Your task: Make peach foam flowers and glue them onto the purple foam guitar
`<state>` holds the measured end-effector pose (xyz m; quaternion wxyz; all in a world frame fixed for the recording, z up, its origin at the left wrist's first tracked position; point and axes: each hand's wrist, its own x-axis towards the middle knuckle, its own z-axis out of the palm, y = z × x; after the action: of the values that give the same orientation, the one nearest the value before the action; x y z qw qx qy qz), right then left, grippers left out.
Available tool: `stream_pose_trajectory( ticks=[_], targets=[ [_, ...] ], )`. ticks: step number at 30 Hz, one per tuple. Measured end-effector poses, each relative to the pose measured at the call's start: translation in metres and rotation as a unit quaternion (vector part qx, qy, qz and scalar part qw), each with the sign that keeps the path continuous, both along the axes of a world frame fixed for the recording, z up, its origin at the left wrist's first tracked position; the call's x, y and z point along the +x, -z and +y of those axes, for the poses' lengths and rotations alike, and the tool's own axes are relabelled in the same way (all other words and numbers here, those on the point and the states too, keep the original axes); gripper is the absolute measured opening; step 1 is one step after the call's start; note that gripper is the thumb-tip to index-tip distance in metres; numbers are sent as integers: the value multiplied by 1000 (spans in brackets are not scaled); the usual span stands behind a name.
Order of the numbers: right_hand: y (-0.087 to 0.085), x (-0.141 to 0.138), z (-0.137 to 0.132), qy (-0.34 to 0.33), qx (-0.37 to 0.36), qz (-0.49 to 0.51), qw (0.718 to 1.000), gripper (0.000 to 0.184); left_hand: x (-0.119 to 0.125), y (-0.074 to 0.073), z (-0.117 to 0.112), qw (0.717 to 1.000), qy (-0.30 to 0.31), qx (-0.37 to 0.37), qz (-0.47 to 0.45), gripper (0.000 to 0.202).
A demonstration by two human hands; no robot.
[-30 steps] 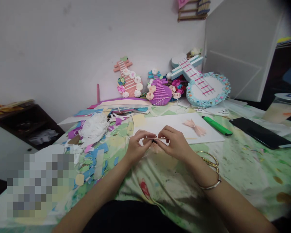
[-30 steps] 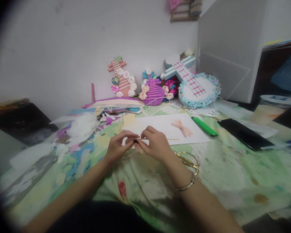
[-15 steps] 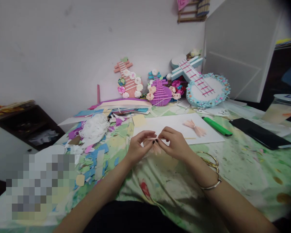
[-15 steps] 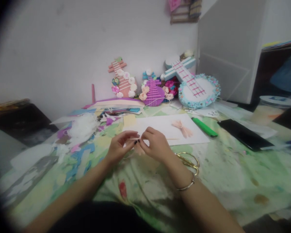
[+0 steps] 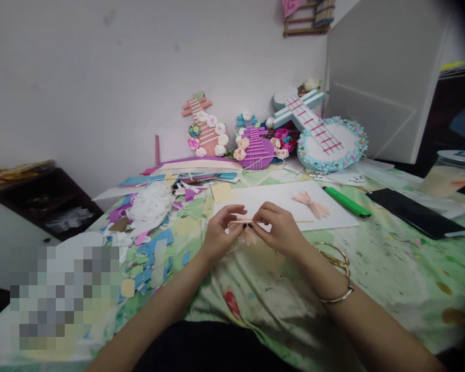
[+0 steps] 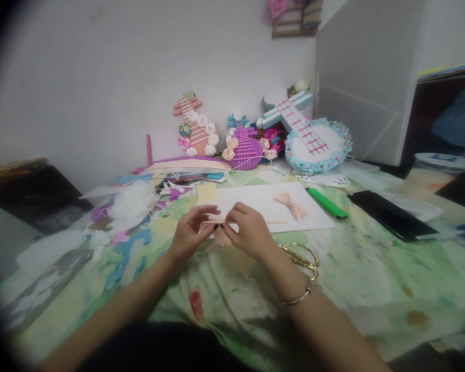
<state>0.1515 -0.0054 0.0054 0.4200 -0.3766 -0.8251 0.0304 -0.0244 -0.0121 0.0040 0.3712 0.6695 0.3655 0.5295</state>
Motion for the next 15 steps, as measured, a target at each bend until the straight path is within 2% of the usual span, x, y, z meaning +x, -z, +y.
stream_pose_trajectory(
  ticks=[9, 15],
  targets=[
    [-3, -1, -1, 1, -29, 18, 999, 10, 1, -2, 1, 999, -1, -25, -36, 36],
    [-2, -1, -1, -6, -23, 32, 999, 12, -2, 3, 5, 999, -14, -21, -27, 40]
  ],
)
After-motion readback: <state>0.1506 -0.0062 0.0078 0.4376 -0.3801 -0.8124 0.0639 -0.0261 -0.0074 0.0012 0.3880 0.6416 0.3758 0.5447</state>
